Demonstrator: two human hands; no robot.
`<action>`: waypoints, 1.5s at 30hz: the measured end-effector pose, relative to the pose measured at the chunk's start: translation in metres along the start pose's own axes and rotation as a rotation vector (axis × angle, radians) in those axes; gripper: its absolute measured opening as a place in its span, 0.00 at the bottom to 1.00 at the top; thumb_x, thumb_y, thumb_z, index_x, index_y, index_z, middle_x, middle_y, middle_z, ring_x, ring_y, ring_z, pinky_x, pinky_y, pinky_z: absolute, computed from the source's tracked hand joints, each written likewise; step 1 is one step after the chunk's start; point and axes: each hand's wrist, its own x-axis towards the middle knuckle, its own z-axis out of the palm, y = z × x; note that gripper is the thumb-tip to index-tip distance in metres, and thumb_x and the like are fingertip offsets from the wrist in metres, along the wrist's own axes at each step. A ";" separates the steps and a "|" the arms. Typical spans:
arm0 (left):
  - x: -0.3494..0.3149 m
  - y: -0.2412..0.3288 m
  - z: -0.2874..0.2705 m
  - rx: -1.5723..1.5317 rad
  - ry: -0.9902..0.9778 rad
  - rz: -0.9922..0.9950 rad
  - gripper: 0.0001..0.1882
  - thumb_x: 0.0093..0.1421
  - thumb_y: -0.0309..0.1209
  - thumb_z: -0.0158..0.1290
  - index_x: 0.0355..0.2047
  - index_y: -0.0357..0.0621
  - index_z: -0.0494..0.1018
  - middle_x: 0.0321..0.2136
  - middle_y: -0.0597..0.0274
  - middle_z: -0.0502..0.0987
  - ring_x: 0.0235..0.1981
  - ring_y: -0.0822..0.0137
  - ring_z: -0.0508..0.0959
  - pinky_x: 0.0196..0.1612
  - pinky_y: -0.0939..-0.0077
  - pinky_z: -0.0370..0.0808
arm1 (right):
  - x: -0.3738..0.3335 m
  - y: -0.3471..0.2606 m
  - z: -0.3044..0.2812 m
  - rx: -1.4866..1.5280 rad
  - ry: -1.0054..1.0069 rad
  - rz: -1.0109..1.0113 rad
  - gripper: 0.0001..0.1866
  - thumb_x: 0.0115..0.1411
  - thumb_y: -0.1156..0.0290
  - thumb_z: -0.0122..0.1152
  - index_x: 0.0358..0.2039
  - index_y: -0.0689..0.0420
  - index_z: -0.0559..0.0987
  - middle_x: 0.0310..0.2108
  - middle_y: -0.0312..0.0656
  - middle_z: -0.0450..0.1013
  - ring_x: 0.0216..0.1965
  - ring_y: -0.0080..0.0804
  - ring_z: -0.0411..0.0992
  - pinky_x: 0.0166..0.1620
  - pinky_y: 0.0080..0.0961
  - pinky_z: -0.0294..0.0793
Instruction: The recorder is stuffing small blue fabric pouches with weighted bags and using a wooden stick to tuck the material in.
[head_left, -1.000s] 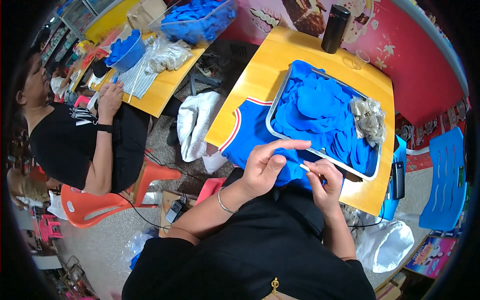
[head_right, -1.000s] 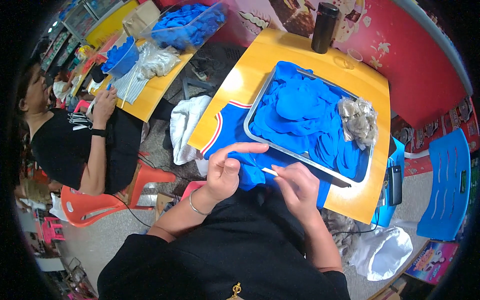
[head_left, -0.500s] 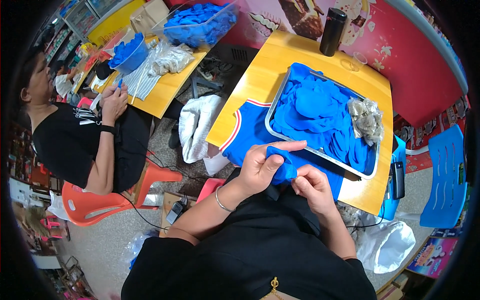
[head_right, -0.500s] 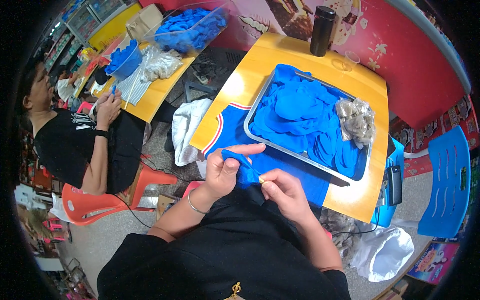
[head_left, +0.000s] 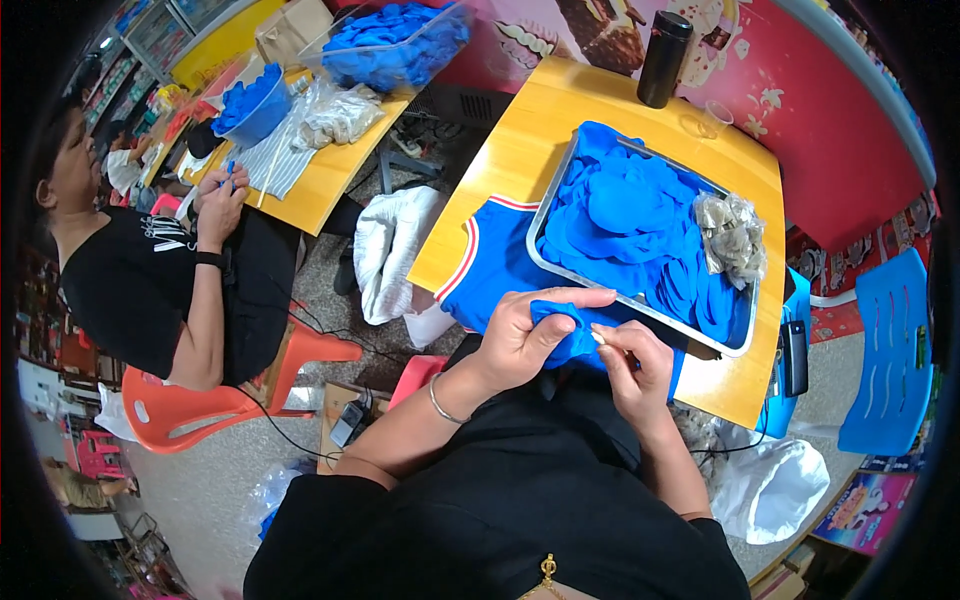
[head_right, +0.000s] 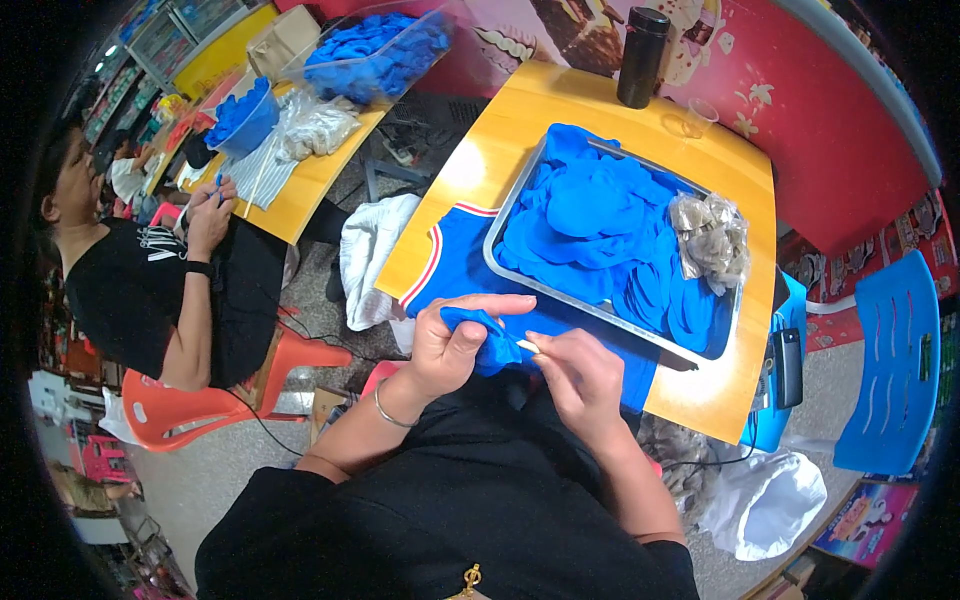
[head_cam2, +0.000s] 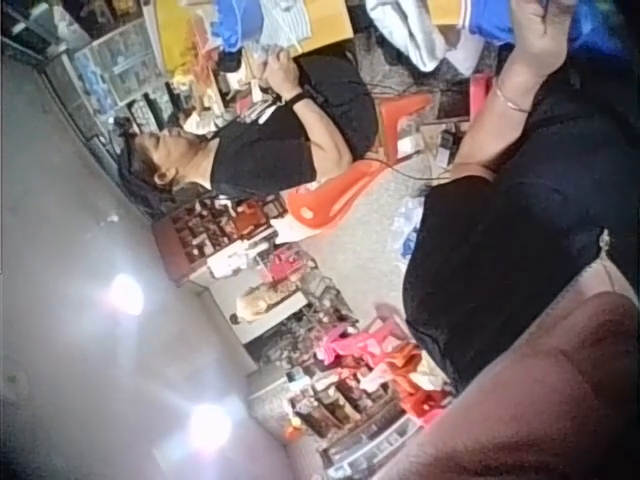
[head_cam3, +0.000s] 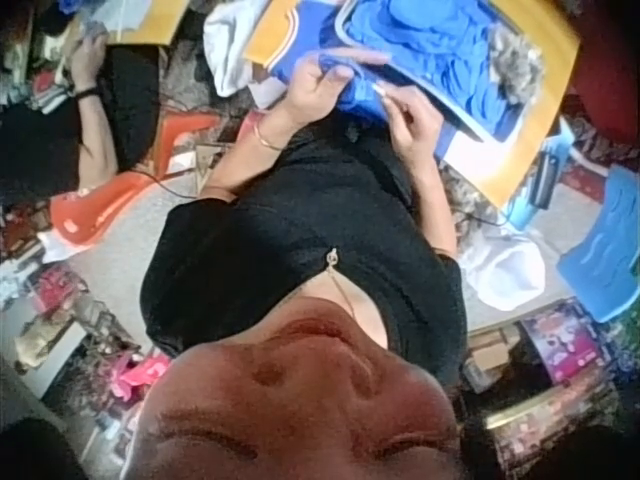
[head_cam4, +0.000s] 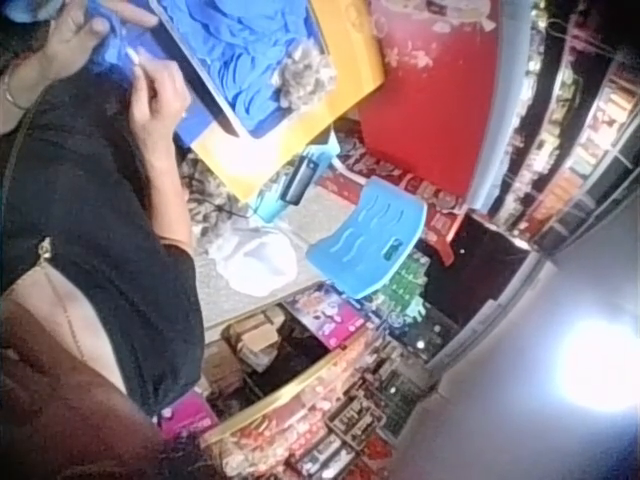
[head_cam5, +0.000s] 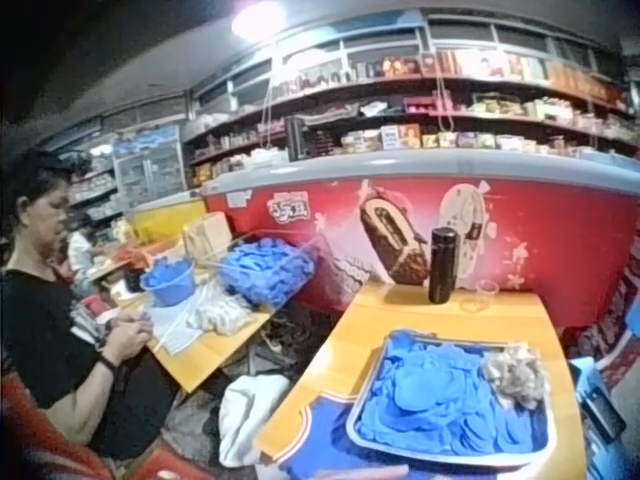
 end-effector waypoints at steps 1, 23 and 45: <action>0.000 -0.001 0.000 0.000 0.000 -0.002 0.21 0.62 0.40 0.45 0.43 0.32 0.71 0.42 0.50 0.75 0.45 0.59 0.75 0.48 0.73 0.70 | -0.001 0.000 0.000 0.046 -0.026 0.034 0.08 0.50 0.81 0.59 0.33 0.64 0.76 0.27 0.44 0.75 0.24 0.29 0.71 0.27 0.20 0.68; 0.001 -0.007 0.004 -0.003 -0.052 -0.016 0.23 0.61 0.44 0.45 0.43 0.33 0.72 0.41 0.51 0.76 0.41 0.64 0.77 0.44 0.75 0.72 | -0.002 0.000 0.000 0.104 -0.065 0.079 0.06 0.51 0.80 0.57 0.32 0.64 0.76 0.25 0.43 0.74 0.23 0.29 0.71 0.27 0.20 0.68; 0.000 -0.006 -0.014 0.181 0.069 -0.038 0.17 0.61 0.39 0.46 0.38 0.37 0.75 0.27 0.60 0.74 0.28 0.70 0.68 0.35 0.79 0.65 | -0.003 0.011 0.005 -0.018 -0.013 0.207 0.05 0.52 0.80 0.58 0.30 0.65 0.76 0.25 0.43 0.74 0.25 0.24 0.73 0.28 0.17 0.70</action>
